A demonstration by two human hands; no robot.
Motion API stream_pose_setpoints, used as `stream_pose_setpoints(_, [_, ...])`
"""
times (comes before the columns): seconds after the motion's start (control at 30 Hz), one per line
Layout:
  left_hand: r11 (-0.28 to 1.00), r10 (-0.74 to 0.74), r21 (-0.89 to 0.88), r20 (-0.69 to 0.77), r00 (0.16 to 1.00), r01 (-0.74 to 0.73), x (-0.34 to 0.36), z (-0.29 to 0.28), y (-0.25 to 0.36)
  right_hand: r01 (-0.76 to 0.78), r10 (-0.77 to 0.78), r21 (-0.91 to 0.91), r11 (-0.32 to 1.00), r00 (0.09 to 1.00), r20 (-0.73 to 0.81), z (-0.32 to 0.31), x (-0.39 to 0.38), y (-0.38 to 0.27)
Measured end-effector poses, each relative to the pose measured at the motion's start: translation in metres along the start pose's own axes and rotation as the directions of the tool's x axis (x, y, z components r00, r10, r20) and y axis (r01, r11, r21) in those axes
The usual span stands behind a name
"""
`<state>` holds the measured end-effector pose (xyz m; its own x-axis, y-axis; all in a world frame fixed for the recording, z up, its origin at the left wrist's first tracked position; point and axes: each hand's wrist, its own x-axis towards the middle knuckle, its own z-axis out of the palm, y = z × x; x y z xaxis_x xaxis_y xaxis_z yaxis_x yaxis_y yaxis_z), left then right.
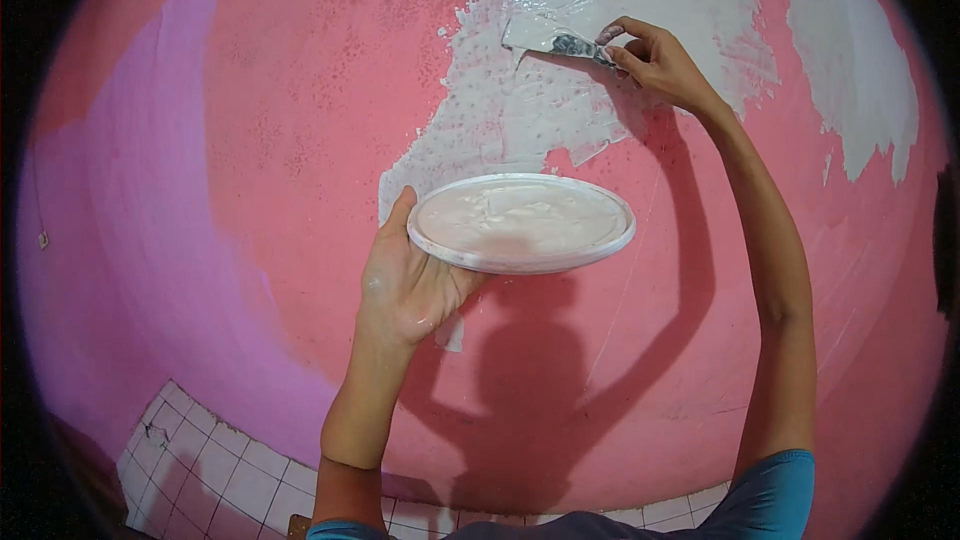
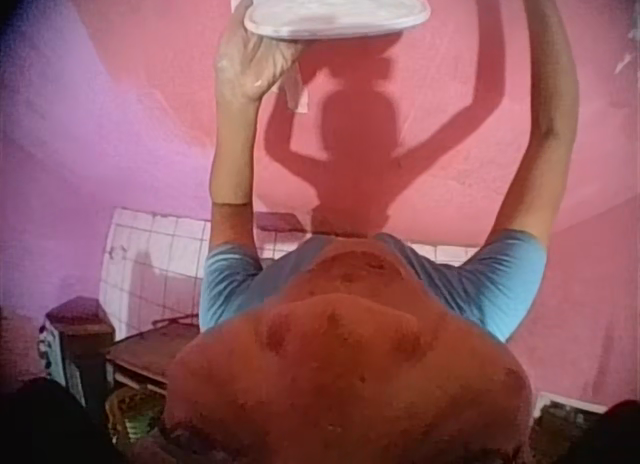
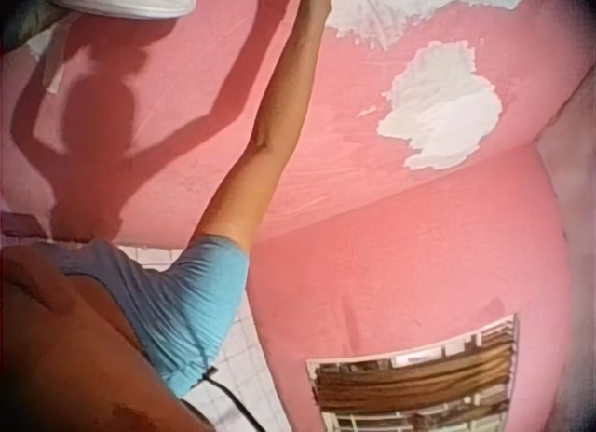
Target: The person applies white plaster to a pink wall using a putty knife, repeatedly picking up plaster from a lid and spreading it across the wall surface.
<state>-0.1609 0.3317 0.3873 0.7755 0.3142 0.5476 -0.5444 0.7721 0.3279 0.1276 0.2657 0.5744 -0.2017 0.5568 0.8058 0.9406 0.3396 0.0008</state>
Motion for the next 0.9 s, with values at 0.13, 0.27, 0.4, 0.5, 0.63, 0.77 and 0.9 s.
stream_pose_setpoints(0.13, [1.000, 0.000, -0.007, -0.014, 1.000, -0.001, 0.001, -0.007, -0.002, 0.038, -0.061, -0.184, 0.982, 0.991, -0.118, -0.010, -0.022, 0.010])
stream_pose_setpoints(0.27, [0.994, -0.091, -0.049, 0.166, 0.982, 0.100, 0.004, -0.025, 0.001, -0.030, -0.039, -0.307, 0.951, 0.976, -0.215, -0.022, -0.036, 0.018])
stream_pose_setpoints(0.4, [1.000, 0.006, 0.023, -0.002, 1.000, -0.006, 0.002, -0.015, -0.007, 0.093, -0.102, -0.083, 0.992, 0.989, -0.110, -0.008, -0.031, 0.013])
stream_pose_setpoints(0.5, [1.000, 0.015, -0.011, -0.037, 0.999, -0.015, 0.001, -0.014, -0.008, 0.110, -0.128, -0.183, 0.977, 0.988, -0.088, 0.009, -0.028, -0.004])
stream_pose_setpoints(0.63, [1.000, -0.010, -0.003, 0.016, 1.000, 0.010, -0.002, -0.020, -0.007, 0.069, -0.098, -0.320, 0.945, 0.992, -0.075, 0.007, -0.034, -0.002])
stream_pose_setpoints(0.77, [0.998, 0.022, 0.055, -0.073, 0.997, -0.018, -0.004, -0.021, -0.010, -0.016, -0.026, -0.361, 0.933, 0.993, -0.112, -0.021, -0.058, 0.018])
stream_pose_setpoints(0.9, [0.999, -0.044, -0.022, 0.063, 0.997, 0.046, -0.008, -0.030, -0.008, 0.058, -0.147, -0.439, 0.897, 0.974, -0.173, -0.022, -0.061, 0.013])
